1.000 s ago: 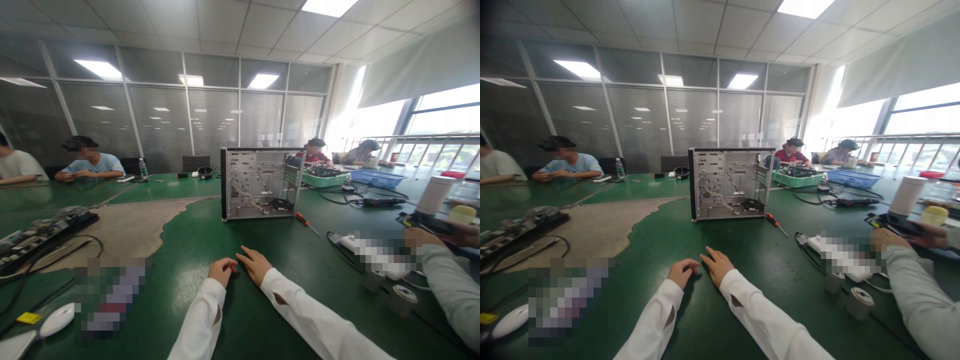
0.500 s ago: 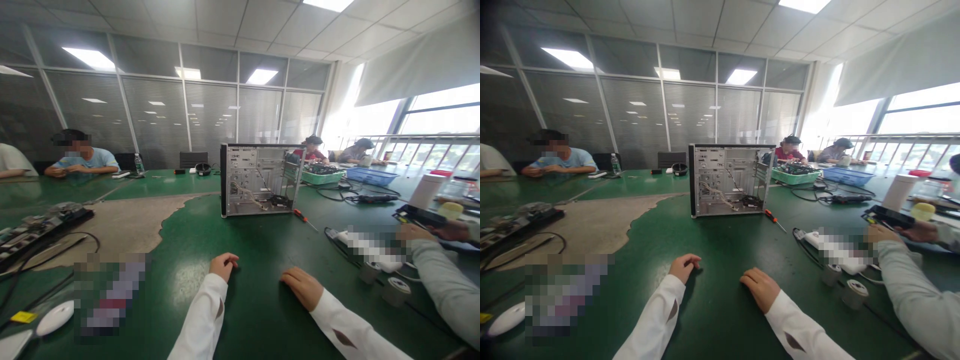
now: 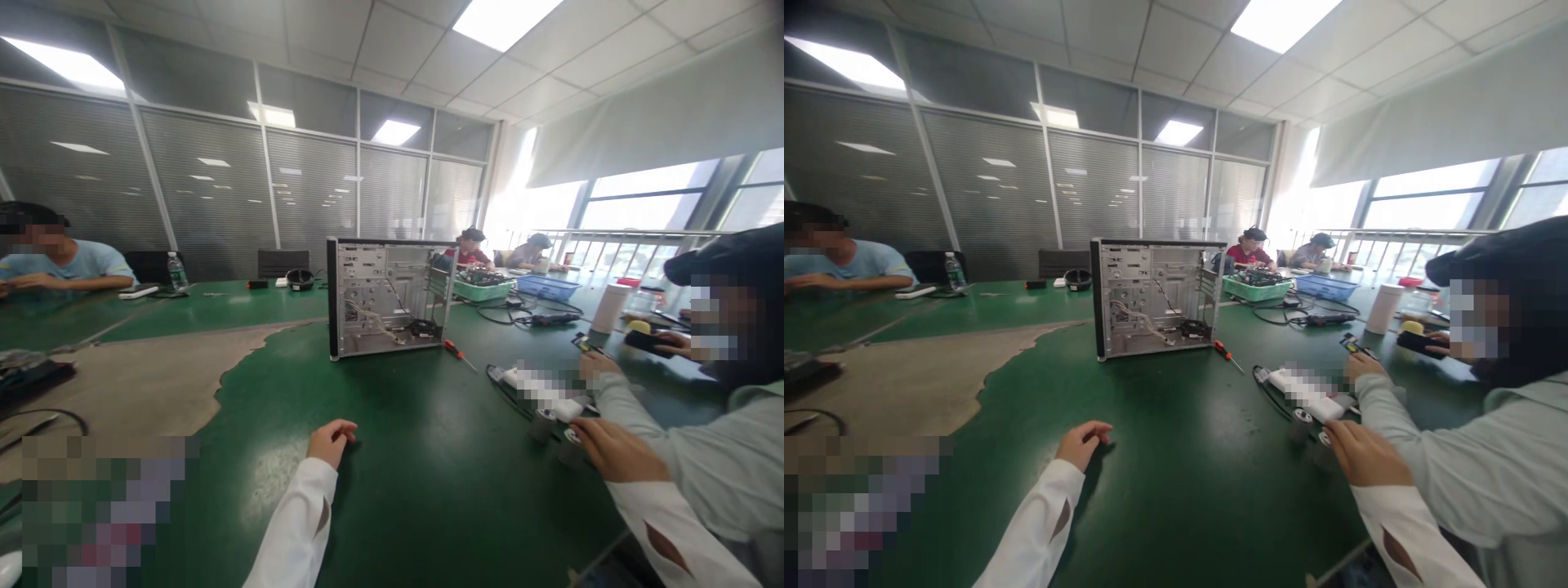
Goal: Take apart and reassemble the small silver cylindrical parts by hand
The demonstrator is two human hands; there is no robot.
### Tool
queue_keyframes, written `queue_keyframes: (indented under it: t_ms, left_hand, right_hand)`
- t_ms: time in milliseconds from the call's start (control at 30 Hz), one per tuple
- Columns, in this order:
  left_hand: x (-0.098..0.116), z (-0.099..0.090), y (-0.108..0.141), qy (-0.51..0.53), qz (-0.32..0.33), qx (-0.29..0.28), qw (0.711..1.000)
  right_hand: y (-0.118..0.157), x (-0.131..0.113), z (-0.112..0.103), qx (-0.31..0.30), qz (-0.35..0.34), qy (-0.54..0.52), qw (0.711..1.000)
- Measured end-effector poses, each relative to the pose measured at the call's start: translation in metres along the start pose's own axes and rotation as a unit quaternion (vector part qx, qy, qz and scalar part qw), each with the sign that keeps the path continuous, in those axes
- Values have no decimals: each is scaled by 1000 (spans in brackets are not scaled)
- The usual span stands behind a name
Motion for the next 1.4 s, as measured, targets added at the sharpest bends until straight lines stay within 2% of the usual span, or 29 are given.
queue_keyframes:
  t_ms: [133, 333, 533, 700, 800, 900, 967, 1067, 1167, 1267, 1400]
  left_hand:
    - [-2, 1, -2, -1, 0, 3, 1000]
    - [0, 1, -2, -7, 4, 4, 1000]
    - [-2, 1, -2, -12, 10, 4, 1000]
    - [-5, 3, -5, -4, 10, 2, 1000]
    - [-5, 3, -5, -3, 4, 6, 1000]
    - [-3, 2, -4, -4, 2, 8, 1000]
    - [-2, 2, -3, -6, 2, 8, 1000]
    - [-1, 1, -2, -6, -1, 10, 1000]
    - [-1, 1, -1, 1, 3, 14, 1000]
    - [-1, 1, -1, 6, 6, 16, 1000]
    - [-5, 2, -1, 16, 2, 15, 1000]
  right_hand:
    - [1, 6, 18, -75, 32, -39, 996]
    - [-1, 4, 11, -83, 133, -71, 985]
    - [2, 0, 0, -70, 137, -90, 984]
    - [-3, -2, -1, -32, 91, -89, 991]
    - [-19, -7, 10, -96, 61, -76, 991]
    - [-38, -16, 26, -227, 50, -68, 970]
    - [-51, -24, 32, -289, 43, -66, 954]
    - [-68, -44, 31, -316, 6, -75, 946]
    - [-79, -82, 25, -315, -57, -102, 942]
    - [-89, -134, 18, -301, -113, -133, 937]
    - [-107, -220, 3, -275, -179, -183, 927]
Point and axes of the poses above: each hand's wrist, its own y-axis away from the middle knuckle, its own z-axis out of the palm, x = y × z, the point moved 5 cm from there along -y, towards the middle knuckle, and after that the axes turned 3 degrees about -x, right-handed, at the moved point
